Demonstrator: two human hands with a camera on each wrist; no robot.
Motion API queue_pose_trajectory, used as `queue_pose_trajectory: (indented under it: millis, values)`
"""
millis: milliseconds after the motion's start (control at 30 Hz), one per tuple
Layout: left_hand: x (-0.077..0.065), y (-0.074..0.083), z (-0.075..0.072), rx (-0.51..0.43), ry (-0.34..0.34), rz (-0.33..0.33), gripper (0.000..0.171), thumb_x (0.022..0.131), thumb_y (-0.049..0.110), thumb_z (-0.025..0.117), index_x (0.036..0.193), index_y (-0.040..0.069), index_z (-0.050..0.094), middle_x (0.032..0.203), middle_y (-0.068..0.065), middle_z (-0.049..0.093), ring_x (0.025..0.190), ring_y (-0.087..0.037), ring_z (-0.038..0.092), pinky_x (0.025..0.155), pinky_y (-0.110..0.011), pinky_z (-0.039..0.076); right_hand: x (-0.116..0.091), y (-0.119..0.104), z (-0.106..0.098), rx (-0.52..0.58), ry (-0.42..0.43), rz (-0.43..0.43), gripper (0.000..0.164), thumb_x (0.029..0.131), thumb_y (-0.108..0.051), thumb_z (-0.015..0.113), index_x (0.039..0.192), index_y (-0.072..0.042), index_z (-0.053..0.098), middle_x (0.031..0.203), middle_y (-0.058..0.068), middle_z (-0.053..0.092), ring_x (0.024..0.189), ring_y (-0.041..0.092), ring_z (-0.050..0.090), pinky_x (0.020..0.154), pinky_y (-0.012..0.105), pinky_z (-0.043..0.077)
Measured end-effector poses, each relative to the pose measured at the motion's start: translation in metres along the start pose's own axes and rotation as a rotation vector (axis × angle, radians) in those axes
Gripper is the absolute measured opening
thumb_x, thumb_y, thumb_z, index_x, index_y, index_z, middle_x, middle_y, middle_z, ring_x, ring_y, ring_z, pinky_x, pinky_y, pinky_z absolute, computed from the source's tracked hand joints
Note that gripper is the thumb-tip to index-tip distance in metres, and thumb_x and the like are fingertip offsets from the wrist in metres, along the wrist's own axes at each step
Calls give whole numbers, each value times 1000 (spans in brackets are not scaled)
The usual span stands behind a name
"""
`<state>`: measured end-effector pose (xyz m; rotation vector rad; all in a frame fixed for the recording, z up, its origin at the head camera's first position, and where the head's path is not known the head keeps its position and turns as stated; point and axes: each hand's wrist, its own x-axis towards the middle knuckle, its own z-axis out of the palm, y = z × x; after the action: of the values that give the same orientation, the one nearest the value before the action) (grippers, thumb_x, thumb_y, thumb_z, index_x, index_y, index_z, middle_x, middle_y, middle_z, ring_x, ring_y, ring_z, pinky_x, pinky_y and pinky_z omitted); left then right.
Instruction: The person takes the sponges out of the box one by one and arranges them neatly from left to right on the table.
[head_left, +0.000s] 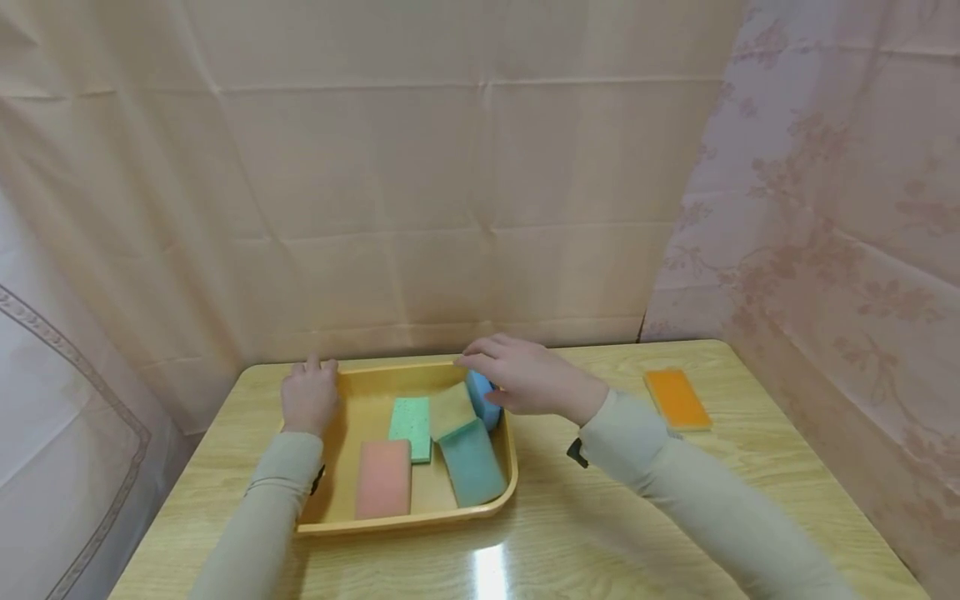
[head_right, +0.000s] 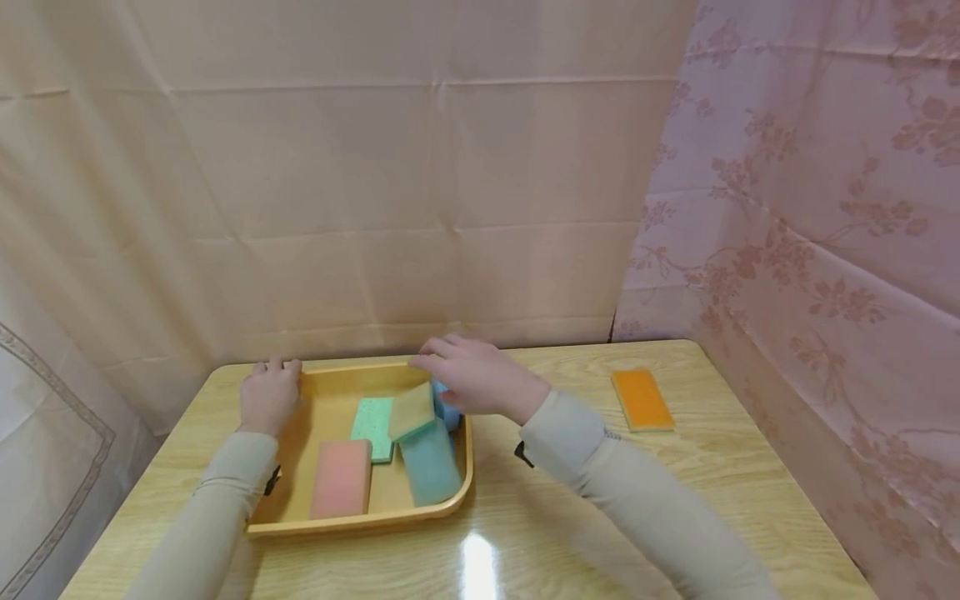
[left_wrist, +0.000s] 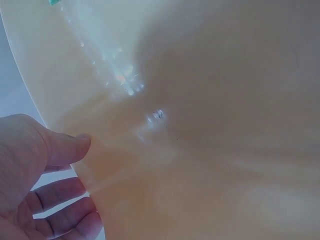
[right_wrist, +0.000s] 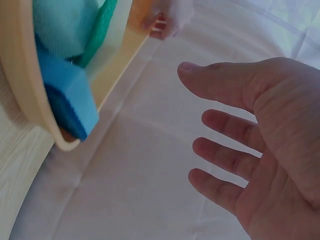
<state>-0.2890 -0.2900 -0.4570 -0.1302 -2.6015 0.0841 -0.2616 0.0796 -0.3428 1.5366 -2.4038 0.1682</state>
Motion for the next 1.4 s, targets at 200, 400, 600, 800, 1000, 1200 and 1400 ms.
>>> queue_pose_trajectory:
  millis: [200,400,600,800,1000,1200,1400]
  values:
    - [1,0,-1,-6,-3,-2,20,78,-3,70,98,-3,69,91,-27,60,74,-45,60,55,-53,53,23,-14,6,-93,-132,13,55,90,-19,79,140,-9,57,134,6,59,120,24,58,95,35,52]
    - [0,0,-1,-9,27,3,19,79,-5,69,98,-4,70,90,-26,60,71,-44,60,53,-52,52,45,-27,18,-186,-213,-33,54,93,-21,76,142,-13,56,135,4,59,119,21,58,99,31,49]
    - [-2,0,0,-10,45,6,21,79,-5,70,100,-3,71,91,-27,61,71,-44,60,53,-52,53,64,-42,27,-219,-238,-99,54,93,-22,76,143,-19,57,134,-2,61,122,17,58,102,27,46]
    - [-2,1,-1,-9,37,5,22,77,-5,71,99,-3,70,91,-27,60,72,-45,60,54,-53,53,82,-58,33,-211,-295,-155,56,92,-25,77,145,-22,57,138,-5,58,124,14,55,102,24,44]
    - [-2,2,0,-11,-24,-16,22,79,-3,69,102,-2,69,94,-27,59,77,-45,60,58,-54,53,96,-71,49,-263,-347,-233,50,100,-16,66,147,-24,54,142,-5,56,125,14,55,103,24,44]
    - [-3,3,0,1,-32,-17,22,81,-2,70,103,-2,69,94,-27,61,79,-45,61,59,-53,55,105,-86,59,-280,-435,-251,71,99,-4,62,160,-24,31,155,-7,44,138,15,46,111,29,38]
    - [-2,3,-1,10,-12,-23,22,83,-2,69,106,-2,70,96,-27,62,80,-46,61,60,-53,55,110,-102,68,-347,-515,-263,67,106,-12,53,162,-31,21,163,-13,30,148,12,32,117,35,32]
